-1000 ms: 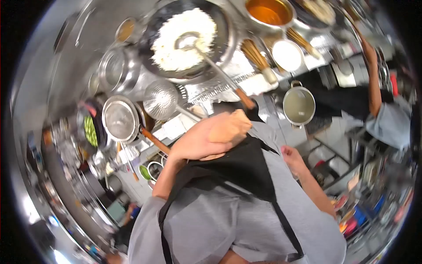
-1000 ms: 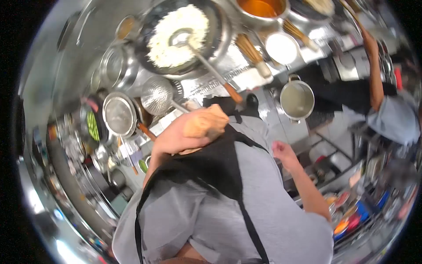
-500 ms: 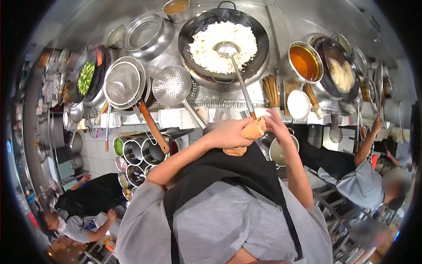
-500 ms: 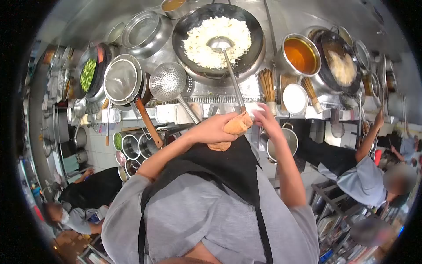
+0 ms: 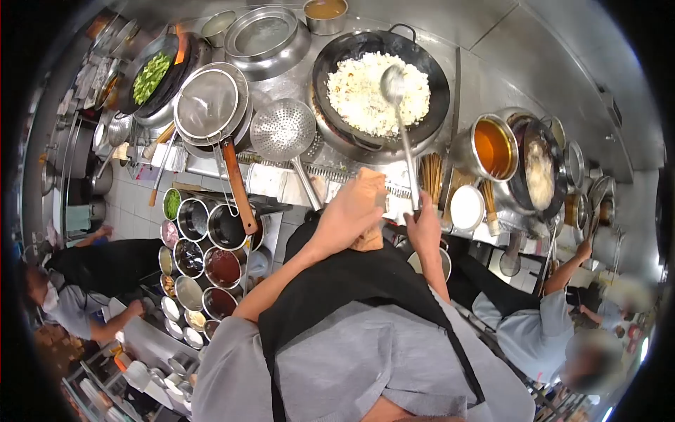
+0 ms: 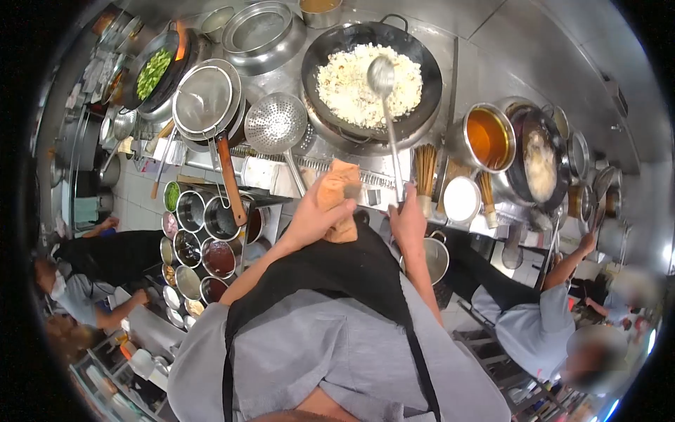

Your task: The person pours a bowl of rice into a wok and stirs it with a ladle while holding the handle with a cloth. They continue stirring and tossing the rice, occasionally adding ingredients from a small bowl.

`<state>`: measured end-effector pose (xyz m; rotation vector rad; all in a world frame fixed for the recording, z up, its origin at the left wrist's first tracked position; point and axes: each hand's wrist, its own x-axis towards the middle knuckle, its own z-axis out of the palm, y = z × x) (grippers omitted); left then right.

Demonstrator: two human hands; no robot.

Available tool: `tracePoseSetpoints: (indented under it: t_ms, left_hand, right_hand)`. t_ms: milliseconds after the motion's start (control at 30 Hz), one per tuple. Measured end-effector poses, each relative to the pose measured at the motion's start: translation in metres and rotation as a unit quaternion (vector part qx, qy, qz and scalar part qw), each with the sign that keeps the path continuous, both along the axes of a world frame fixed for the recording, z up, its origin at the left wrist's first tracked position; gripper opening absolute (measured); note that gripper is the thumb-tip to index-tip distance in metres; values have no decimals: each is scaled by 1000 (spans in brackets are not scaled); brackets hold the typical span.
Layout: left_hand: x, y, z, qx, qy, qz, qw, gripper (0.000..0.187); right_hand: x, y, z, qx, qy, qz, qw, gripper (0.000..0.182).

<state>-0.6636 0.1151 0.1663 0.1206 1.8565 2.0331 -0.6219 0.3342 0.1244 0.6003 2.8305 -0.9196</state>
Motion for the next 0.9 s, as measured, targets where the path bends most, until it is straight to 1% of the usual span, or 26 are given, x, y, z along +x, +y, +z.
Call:
tracePoseSetpoints:
  t_ms: [33,67,133,167,200,267,333,367,400,433,467,500,533,567,600,633,667,700,733,767,800,833,867,900]
  left_hand:
    - [-1,-4,6,13,-25,16,999,59]
    - [-1,-7,7,12,-24,21,999,59]
    - [-4,-9,9,17,-42,40,998,59]
    - [-5,-8,10,15,-38,43,998,59]
    - [-4,-7,10,9,-27,52,998,58]
    - [-1,-7,14,1,-17,64,998,58]
    - [7,-11,28,38,-46,81,995,57]
    - [10,-15,33,34,-43,82,995,57]
    - [14,-18,38,51,-50,84,994,58]
    - [19,-22,43,69,-57,87,992,58]
    - [24,-24,50,67,-60,88,992,58]
    - [30,-24,59,60,-72,100,991,58]
    - [33,-27,66,51,-85,110,989,59]
    - [39,-30,71,-6,-38,120,992,59]
    - [38,-31,74,-5,-37,120,992,59]
    - [42,-31,78,27,-44,136,989,58]
    - [46,-32,82,59,-52,154,985,58]
    - [39,-29,87,56,-39,137,988,55]
    - [33,-27,71,54,-41,139,988,55]
    - [26,-26,42,43,-40,121,991,54]
    - [18,-22,26,34,-38,101,994,53]
    - [10,-9,35,84,-81,103,988,49]
    - [4,0,31,85,-83,100,988,49]
    - [-6,4,24,102,-116,111,982,45]
  right_hand:
    - [-1,1,4,-89,-9,-16,996,59]
    - [-1,2,9,-179,-19,-35,983,58]
    - [-7,1,45,-119,76,45,989,53]
    - [-12,7,60,-85,146,131,977,46]
    - [-19,5,86,-76,181,146,970,38]
    - [-45,-5,122,-112,244,139,953,28]
    - [-89,-10,138,-68,354,193,913,14]
    - [-126,-1,137,77,446,291,843,10]
    - [-173,6,126,-12,485,375,790,9]
    - [-204,2,127,-390,282,363,798,6]
    - [-249,16,120,-397,288,290,822,16]
    - [-276,11,140,-446,431,280,733,27]
    - [-285,20,174,-376,470,308,737,38]
    - [-264,11,217,-446,508,255,691,42]
    - [-237,19,253,-467,505,288,667,42]
    - [-207,32,272,-542,474,282,634,39]
    - [-195,37,266,-545,467,279,638,39]
    - [-188,39,255,-527,477,361,604,37]
    - [-194,25,224,-434,541,353,628,33]
    - [-200,12,193,-339,602,330,644,30]
    - [-219,2,146,-368,529,327,691,23]
    - [-237,-8,99,-392,452,319,735,17]
    - [-244,-2,97,-429,339,350,760,14]
    - [-256,2,94,-409,370,331,766,14]
